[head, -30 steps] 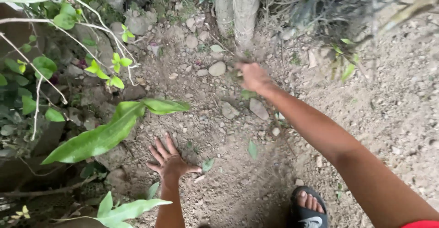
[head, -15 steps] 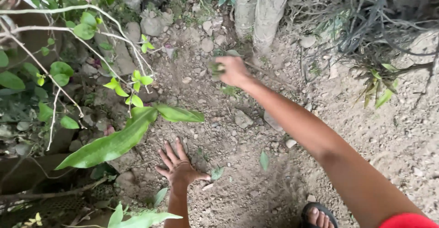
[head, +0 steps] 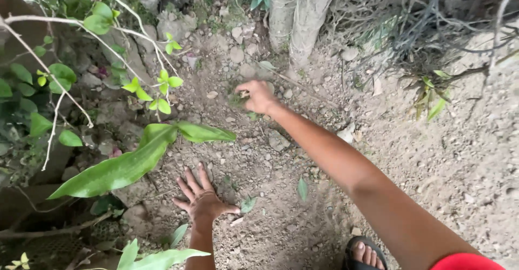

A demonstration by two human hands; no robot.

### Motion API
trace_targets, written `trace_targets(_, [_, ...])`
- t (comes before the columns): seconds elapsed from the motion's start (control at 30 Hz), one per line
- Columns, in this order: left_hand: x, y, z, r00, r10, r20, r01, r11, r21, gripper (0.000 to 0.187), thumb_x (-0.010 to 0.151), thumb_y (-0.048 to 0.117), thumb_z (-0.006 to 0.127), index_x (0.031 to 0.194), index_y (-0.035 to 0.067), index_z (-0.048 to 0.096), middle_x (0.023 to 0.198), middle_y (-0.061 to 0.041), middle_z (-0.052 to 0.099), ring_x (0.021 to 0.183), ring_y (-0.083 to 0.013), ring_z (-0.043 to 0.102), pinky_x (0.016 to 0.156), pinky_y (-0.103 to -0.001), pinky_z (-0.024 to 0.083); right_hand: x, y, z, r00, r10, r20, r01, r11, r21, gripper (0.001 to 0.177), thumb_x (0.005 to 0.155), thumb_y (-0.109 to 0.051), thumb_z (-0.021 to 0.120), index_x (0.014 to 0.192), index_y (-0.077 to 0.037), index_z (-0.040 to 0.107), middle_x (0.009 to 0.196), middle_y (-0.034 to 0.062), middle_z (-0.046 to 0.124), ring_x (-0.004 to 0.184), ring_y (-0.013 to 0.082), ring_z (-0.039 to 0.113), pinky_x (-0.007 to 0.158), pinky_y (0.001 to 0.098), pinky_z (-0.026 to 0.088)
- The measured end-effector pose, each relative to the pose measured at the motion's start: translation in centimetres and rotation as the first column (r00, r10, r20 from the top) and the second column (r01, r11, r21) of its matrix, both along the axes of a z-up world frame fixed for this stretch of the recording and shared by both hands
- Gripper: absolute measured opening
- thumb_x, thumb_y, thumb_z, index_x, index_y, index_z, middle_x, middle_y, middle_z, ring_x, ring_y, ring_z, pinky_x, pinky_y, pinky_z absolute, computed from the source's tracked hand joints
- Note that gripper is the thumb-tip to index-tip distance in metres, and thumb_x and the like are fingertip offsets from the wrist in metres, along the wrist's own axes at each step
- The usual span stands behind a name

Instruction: Pulling weeds and clearing debris from a garden bed by hand.

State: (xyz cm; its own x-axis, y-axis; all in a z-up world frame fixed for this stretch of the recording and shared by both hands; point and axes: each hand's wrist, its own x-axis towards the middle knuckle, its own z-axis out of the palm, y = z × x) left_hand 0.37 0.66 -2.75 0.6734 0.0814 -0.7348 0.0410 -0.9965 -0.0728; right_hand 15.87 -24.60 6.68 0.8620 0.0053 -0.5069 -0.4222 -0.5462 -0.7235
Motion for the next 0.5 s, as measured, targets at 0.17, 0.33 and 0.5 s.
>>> trace_targets(0.17, [-0.1,-0.2,1.5,1.000,0.010,-0.004,-0.010,1.000,-0.021,0.183,0.049,0.076,0.099,0.151,0.023,-0.044,0.161,-0.019,-0.043,0.147,-0.0476,-0.034,0.112,-0.076,-0.006,-0.3,-1.2,1.1,0.997,0.064,0.043,-0.066,0.997,0.036,0.017,0.085,-0.009,0.084,0.100,-0.010,0.076,0.103,0.0056,0.077,0.097,0.0193,0.072,0.101,0.0371,0.058])
trace_targets(0.33, [-0.1,-0.3,1.7,1.000,0.026,-0.002,-0.026,0.999,-0.038,0.183,0.049,0.075,0.100,0.151,0.025,-0.044,0.162,-0.018,-0.043,0.148,-0.0474,-0.034,0.112,-0.076,-0.005,0.2,-0.6,2.7,0.997,0.056,-0.055,-0.059,0.996,-0.062,0.061,0.088,0.009,0.067,0.145,-0.009,0.054,0.161,0.0133,0.040,0.096,0.0155,0.043,0.083,0.0298,0.035])
trace_targets(0.5, [0.0,-0.4,2.0,1.000,0.022,-0.017,-0.022,0.999,-0.028,0.182,0.050,0.076,0.098,0.152,0.024,-0.043,0.163,-0.017,-0.042,0.148,-0.0469,-0.033,0.112,-0.076,-0.005,-2.7,1.9,0.4,0.979,0.202,-0.040,-0.206,0.961,-0.184,0.048,0.093,0.009,0.056,0.135,-0.013,0.053,0.139,0.0151,0.043,0.084,0.0209,0.064,0.047,0.0188,0.060])
